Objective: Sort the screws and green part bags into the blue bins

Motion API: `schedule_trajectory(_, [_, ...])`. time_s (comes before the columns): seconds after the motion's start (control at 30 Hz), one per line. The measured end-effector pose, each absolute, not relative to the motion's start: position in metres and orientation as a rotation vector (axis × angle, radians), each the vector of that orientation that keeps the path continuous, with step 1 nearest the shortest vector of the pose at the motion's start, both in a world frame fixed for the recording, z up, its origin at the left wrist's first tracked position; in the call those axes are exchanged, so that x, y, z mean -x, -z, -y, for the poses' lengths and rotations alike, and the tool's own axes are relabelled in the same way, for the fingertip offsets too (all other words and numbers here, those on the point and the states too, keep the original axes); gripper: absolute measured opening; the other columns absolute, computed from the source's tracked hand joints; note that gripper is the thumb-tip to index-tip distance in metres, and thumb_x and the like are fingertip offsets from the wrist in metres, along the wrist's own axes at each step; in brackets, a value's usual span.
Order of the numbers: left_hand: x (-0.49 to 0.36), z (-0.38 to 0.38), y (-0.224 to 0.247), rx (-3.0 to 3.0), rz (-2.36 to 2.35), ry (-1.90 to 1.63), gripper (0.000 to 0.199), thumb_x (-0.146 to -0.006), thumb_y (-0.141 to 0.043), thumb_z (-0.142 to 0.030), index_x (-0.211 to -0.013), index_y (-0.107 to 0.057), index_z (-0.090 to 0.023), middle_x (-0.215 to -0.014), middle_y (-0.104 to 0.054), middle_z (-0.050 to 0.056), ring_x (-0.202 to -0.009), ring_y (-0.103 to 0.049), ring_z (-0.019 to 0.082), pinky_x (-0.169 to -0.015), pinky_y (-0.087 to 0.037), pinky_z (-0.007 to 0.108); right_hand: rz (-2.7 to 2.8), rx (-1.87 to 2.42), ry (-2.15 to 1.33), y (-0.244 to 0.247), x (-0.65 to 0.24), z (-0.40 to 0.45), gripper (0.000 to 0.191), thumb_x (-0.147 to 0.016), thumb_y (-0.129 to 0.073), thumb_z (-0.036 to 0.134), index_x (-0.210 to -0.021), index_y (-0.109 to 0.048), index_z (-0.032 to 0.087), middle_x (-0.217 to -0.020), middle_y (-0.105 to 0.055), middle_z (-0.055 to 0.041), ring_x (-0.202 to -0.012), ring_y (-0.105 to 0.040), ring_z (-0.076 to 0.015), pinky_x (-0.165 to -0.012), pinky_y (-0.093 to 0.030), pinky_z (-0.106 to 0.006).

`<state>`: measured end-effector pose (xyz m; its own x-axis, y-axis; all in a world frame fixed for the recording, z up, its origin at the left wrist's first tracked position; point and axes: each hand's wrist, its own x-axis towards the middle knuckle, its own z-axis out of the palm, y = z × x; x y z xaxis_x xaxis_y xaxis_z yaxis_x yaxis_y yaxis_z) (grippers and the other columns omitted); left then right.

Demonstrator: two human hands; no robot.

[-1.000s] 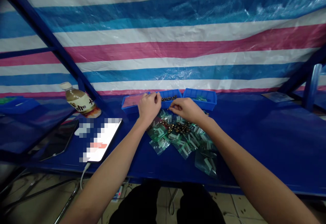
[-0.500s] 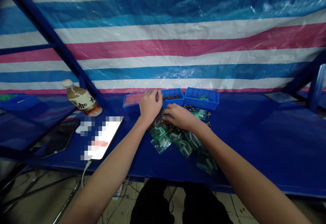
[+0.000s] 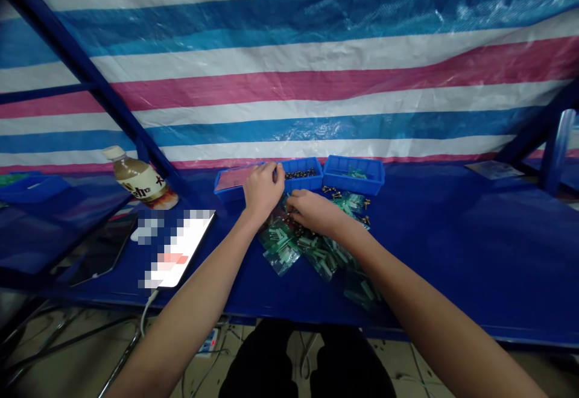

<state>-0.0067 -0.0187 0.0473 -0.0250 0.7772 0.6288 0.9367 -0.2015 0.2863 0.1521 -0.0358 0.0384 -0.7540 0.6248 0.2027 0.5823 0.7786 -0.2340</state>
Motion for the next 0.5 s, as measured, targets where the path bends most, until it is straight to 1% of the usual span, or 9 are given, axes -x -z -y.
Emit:
schedule_trajectory(0.13, [0.008, 0.018, -0.048, 1.988, 1.839, 1.066, 0.035, -0.100, -0.034, -0.035, -0.095, -0.065, -0.020, -0.091, -0.068, 0.011, -0.092, -0.060, 0.025, -0.073, -0.042, 0.032, 2.566, 0.874, -0.199, -0.047, -0.154, 0.030, 0.010, -0.089, -0.054, 0.018, -0.091, -0.063, 0.016, -0.092, -0.062, -0.0083, -0.088, -0.057, -0.0207, -0.078, -0.044, -0.031])
schedule_trajectory(0.23, [0.010, 0.017, -0.047, 1.972, 1.848, 1.096, 0.032, -0.101, -0.034, -0.035, -0.099, -0.063, -0.021, -0.096, -0.067, 0.009, -0.089, -0.061, 0.023, -0.073, -0.041, 0.031, 2.349, 0.883, -0.101, -0.058, -0.155, 0.018, 0.014, -0.091, -0.052, 0.022, -0.097, -0.063, 0.018, -0.095, -0.062, -0.0081, -0.093, -0.057, -0.0211, -0.082, -0.044, -0.032])
schedule_trajectory(0.33, [0.011, 0.016, -0.045, 1.955, 1.867, 1.126, 0.029, -0.101, -0.034, -0.034, -0.103, -0.061, -0.022, -0.097, -0.066, 0.009, -0.086, -0.061, 0.022, -0.071, -0.040, 0.031, 2.194, 1.037, 0.002, -0.063, -0.156, 0.007, 0.022, -0.091, -0.053, 0.025, -0.108, -0.063, 0.017, -0.100, -0.062, -0.0104, -0.095, -0.057, -0.0231, -0.081, -0.044, -0.034])
schedule_trajectory(0.4, [0.012, 0.015, -0.045, 1.946, 1.878, 1.142, 0.028, -0.101, -0.034, -0.033, -0.103, -0.060, -0.022, -0.097, -0.065, 0.009, -0.086, -0.061, 0.022, -0.070, -0.040, 0.031, 2.238, 1.071, -0.048, -0.060, -0.157, 0.007, 0.024, -0.090, -0.055, 0.026, -0.110, -0.063, 0.016, -0.099, -0.062, -0.0100, -0.089, -0.058, -0.0219, -0.078, -0.044, -0.033])
schedule_trajectory(0.5, [0.011, 0.016, -0.045, 1.955, 1.875, 1.145, 0.027, -0.101, -0.034, -0.033, -0.103, -0.060, -0.023, -0.097, -0.065, 0.009, -0.087, -0.061, 0.022, -0.071, -0.040, 0.031, 2.498, 0.887, -0.280, -0.051, -0.156, 0.019, 0.020, -0.090, -0.057, 0.027, -0.106, -0.066, 0.019, -0.094, -0.064, -0.0065, -0.084, -0.058, -0.0192, -0.077, -0.045, -0.032])
